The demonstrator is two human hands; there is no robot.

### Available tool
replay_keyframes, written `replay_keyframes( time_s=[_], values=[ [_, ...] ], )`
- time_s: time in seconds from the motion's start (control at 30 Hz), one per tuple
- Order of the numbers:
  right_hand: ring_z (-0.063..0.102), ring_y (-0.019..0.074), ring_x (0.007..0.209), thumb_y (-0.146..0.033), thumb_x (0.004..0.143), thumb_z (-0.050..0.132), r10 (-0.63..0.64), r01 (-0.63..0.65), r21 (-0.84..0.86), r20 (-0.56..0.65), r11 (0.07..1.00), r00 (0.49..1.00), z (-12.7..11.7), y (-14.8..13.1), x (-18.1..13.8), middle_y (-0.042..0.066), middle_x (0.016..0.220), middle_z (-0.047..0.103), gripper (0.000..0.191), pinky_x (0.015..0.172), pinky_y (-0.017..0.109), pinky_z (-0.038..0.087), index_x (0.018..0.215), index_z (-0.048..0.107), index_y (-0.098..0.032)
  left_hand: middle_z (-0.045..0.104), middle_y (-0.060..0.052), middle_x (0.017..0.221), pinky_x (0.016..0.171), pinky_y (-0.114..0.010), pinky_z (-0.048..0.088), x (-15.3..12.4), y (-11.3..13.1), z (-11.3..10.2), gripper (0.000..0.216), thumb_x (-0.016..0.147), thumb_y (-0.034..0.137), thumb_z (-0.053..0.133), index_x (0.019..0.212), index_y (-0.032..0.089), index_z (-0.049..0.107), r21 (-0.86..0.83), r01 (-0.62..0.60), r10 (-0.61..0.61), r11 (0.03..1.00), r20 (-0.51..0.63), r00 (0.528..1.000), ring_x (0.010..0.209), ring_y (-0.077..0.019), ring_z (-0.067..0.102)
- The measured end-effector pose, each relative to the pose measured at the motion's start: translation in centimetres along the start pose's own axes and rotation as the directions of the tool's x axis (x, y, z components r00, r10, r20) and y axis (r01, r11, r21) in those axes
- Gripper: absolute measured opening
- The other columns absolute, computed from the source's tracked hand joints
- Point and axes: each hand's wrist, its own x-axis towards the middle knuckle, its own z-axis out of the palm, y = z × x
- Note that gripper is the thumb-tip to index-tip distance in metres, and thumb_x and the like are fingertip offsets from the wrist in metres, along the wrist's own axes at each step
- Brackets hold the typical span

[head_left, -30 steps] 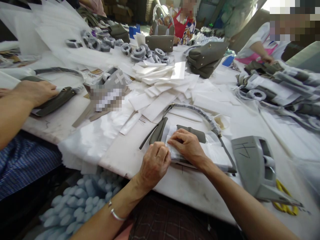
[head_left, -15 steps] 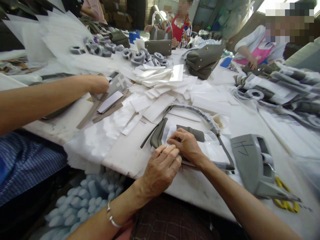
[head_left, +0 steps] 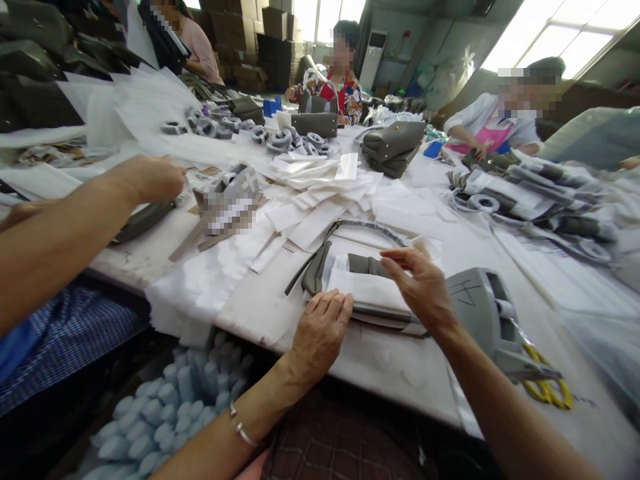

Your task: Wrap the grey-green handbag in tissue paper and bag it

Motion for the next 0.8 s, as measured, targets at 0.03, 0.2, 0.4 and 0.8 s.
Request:
replay_keyframes(
  time_s=[0.03,0.2,0.4,0.8],
  values=[
    [0.064,0.0196,0.083,-0.042,0.090,0.061,-0.025,0.021,-0.072,-0.049,0.997,0.999,-1.9,0.0,-0.4,0.005,0.095,0.070,0.024,0.078,0.034,0.051,0.095,0.071,-0.022,0.065,-0.013,0.118,0.104,-0.040,0.044,0.0,0.0,0.0,0.037,0.096,0.012,0.044,0.131,0.010,0.054,0.007,0.004,-0.004,1.000,0.004,1.000,0.117,-0.0260,0.059],
    [0.065,0.0215,0.081,-0.041,0.089,0.063,0.048,-0.138,-0.430,-0.212,0.892,0.976,-11.7,3.4,-3.3,0.009,0.098,0.071,0.019,0.075,0.036,0.048,0.093,0.072,-0.025,0.066,-0.011,0.116,0.106,-0.043,0.041,0.1,0.1,0.1,0.036,0.094,0.012,0.048,0.130,0.010,0.054,0.015,0.011,-0.011,1.000,-0.001,1.000,0.116,-0.0247,0.058],
    [0.067,0.0257,0.073,-0.042,0.081,0.066,0.450,-0.505,-0.578,-0.250,0.641,0.857,-18.0,9.6,-6.5,0.009,0.083,0.074,0.020,0.063,0.037,0.045,0.083,0.074,-0.024,0.069,-0.011,0.112,0.110,-0.051,0.035,0.2,0.1,-0.1,0.038,0.092,0.007,0.049,0.129,0.012,0.055,-0.001,0.009,-0.009,1.000,-0.067,0.998,0.114,-0.0254,0.061],
    [0.060,0.0178,0.065,-0.064,0.069,0.068,0.721,-0.737,-0.134,-0.157,0.662,0.675,-18.7,12.4,-8.9,0.007,0.074,0.070,0.049,0.057,0.028,0.044,0.078,0.071,-0.015,0.069,-0.012,0.109,0.104,-0.052,0.040,0.4,-1.1,0.2,0.036,0.092,0.007,0.052,0.127,0.011,0.057,0.084,-0.059,0.066,0.995,-0.085,0.994,0.106,-0.0287,0.064]
  ],
)
